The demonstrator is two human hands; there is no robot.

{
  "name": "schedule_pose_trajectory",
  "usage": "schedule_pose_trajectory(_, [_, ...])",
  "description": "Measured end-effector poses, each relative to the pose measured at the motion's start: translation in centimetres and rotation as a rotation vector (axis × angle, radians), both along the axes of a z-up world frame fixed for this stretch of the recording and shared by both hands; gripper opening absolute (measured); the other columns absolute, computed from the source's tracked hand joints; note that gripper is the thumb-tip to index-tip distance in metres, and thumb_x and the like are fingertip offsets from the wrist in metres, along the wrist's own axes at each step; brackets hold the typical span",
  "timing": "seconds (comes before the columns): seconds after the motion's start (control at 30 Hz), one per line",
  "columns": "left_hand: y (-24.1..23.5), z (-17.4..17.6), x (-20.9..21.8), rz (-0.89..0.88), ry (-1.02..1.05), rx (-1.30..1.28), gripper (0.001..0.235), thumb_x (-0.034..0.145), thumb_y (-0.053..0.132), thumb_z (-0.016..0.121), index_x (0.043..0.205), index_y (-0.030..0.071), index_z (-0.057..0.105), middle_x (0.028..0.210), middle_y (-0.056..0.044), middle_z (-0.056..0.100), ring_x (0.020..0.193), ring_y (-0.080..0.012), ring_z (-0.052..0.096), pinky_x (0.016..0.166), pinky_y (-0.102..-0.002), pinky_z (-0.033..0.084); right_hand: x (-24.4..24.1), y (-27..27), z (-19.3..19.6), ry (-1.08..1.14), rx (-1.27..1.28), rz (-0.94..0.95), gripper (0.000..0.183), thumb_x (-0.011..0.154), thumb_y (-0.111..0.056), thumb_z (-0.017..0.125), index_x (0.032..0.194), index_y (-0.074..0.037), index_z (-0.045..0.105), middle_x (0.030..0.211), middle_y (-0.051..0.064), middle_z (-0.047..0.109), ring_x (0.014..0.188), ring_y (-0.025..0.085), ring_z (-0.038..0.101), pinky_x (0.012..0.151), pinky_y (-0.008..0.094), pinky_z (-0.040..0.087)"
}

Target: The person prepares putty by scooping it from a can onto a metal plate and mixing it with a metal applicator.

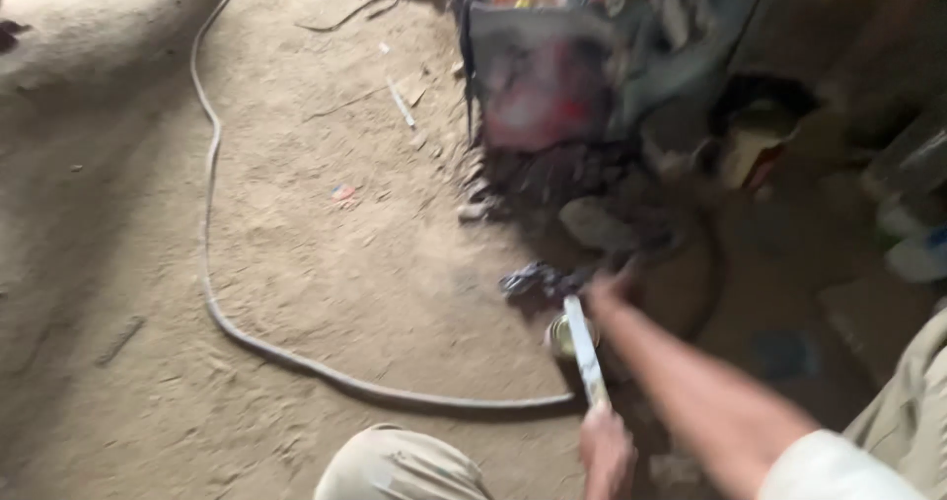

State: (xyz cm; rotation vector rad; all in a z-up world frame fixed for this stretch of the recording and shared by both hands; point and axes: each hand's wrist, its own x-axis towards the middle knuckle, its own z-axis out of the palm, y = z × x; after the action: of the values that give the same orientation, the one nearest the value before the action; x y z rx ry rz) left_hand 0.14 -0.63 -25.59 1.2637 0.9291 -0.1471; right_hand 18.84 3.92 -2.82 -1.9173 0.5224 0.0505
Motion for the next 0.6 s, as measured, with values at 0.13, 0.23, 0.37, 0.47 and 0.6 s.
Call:
schedule_pose_trajectory(0.13, [-1.6, 10.7, -1.0, 0.081, -0.035, -0.354, 0.027, 0.105, 0.035, 0.05, 0.086, 0.015, 0.053, 0.058, 0.0, 0.047, 0.043, -0.0166, 0.048, 0.038, -0.036, 0.039, -0.1, -6.5, -1.9, -0.06, 0.284, 0.088, 0.028, 0.088, -0.015, 0.073, 0.11, 0.003, 0.069, 0.101, 0.016, 0.073, 0.086, 0.026, 0.07, 0.073, 0.041, 0.057])
schedule_pose_trajectory(0.23, [0.0, 18.5, -0.5, -0.028, 0.121, -0.207, 0.039, 0.107, 0.045, 0.043, 0.083, 0.015, 0.053, 0.056, 0.0, 0.047, 0.042, -0.016, 0.048, 0.038, -0.034, 0.039, 0.8, -10.5, -2.1, -0.129, 0.486, 0.122, 0.027, 0.085, -0.01, 0.077, 0.109, 0.001, 0.07, 0.099, 0.009, 0.072, 0.081, 0.019, 0.068, 0.067, 0.037, 0.057])
schedule_pose_trajectory(0.37, [1.0, 21.1, -0.9, -0.061, 0.167, -0.208, 0.045, 0.107, 0.049, 0.04, 0.084, 0.014, 0.053, 0.055, 0.001, 0.046, 0.041, -0.0156, 0.045, 0.038, -0.034, 0.037, -4.4, -10.1, -1.3, 0.064, 0.642, 0.059, 0.014, 0.085, -0.005, 0.072, 0.099, -0.001, 0.071, 0.09, 0.007, 0.074, 0.075, 0.018, 0.072, 0.066, 0.035, 0.059])
schedule_pose_trajectory(0.47, [1.1, 21.0, -0.9, -0.085, 0.166, -0.182, 0.046, 0.107, 0.049, 0.039, 0.084, 0.013, 0.054, 0.055, 0.001, 0.047, 0.041, -0.0149, 0.046, 0.038, -0.033, 0.037, -8.0, -8.7, 0.0, 0.086, 0.544, 0.061, 0.015, 0.089, -0.003, 0.067, 0.097, 0.007, 0.073, 0.088, 0.011, 0.074, 0.071, 0.019, 0.07, 0.06, 0.033, 0.058])
schedule_pose_trajectory(0.6, [1.2, 21.1, -0.6, -0.136, 0.224, -0.134, 0.047, 0.108, 0.048, 0.036, 0.087, 0.012, 0.057, 0.055, 0.002, 0.048, 0.043, -0.0136, 0.048, 0.039, -0.033, 0.038, -8.8, -6.8, 3.9, 0.181, 0.332, -0.013, 0.018, 0.086, -0.002, 0.062, 0.098, 0.008, 0.072, 0.087, 0.016, 0.076, 0.067, 0.023, 0.074, 0.052, 0.036, 0.061])
